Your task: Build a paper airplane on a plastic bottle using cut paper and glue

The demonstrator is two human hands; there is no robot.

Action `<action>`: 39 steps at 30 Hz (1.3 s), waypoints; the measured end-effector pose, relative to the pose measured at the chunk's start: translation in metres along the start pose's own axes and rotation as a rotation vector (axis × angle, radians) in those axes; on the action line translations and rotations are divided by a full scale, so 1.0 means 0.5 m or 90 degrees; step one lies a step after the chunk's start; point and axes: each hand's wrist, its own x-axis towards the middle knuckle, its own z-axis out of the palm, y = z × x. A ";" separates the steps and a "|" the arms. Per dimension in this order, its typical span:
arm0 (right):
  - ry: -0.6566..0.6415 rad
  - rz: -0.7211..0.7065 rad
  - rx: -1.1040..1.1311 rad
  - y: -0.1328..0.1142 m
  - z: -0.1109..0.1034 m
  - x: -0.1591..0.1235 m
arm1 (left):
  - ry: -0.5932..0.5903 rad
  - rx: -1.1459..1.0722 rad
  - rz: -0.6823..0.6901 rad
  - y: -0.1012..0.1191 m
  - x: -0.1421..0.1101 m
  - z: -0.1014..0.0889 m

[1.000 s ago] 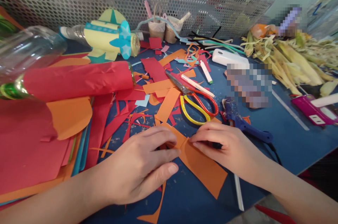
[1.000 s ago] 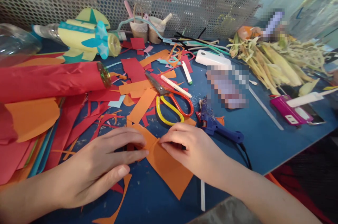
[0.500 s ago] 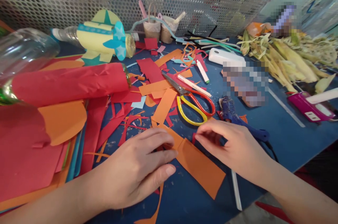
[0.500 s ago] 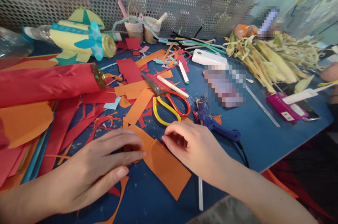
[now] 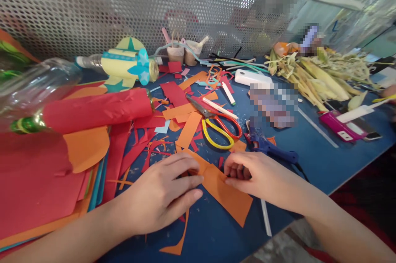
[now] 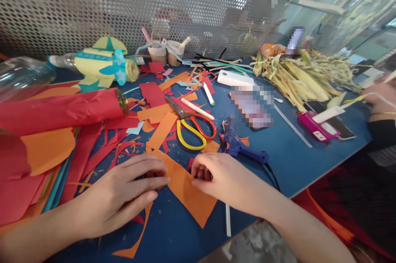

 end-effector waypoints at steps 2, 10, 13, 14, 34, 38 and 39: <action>0.004 -0.006 0.023 -0.003 -0.005 0.004 | 0.015 -0.007 -0.009 0.002 0.002 -0.003; -0.052 -0.015 0.236 -0.017 -0.025 0.018 | 0.136 -0.206 -0.283 0.022 0.010 -0.003; -0.001 -0.050 0.159 -0.015 -0.030 0.035 | 0.112 -0.379 -0.396 0.022 0.018 -0.002; 0.072 -0.062 0.070 -0.011 -0.033 0.045 | 0.117 -0.415 -0.422 0.020 0.021 -0.004; 0.050 -0.022 -0.010 -0.011 -0.057 0.067 | 0.413 -0.627 -0.521 0.014 0.030 -0.049; -0.058 -0.045 0.290 -0.012 -0.014 0.021 | 0.435 -0.588 -0.492 0.017 0.029 -0.061; -0.086 -0.064 0.328 -0.011 -0.006 0.012 | 0.441 -0.578 -0.487 0.018 0.028 -0.063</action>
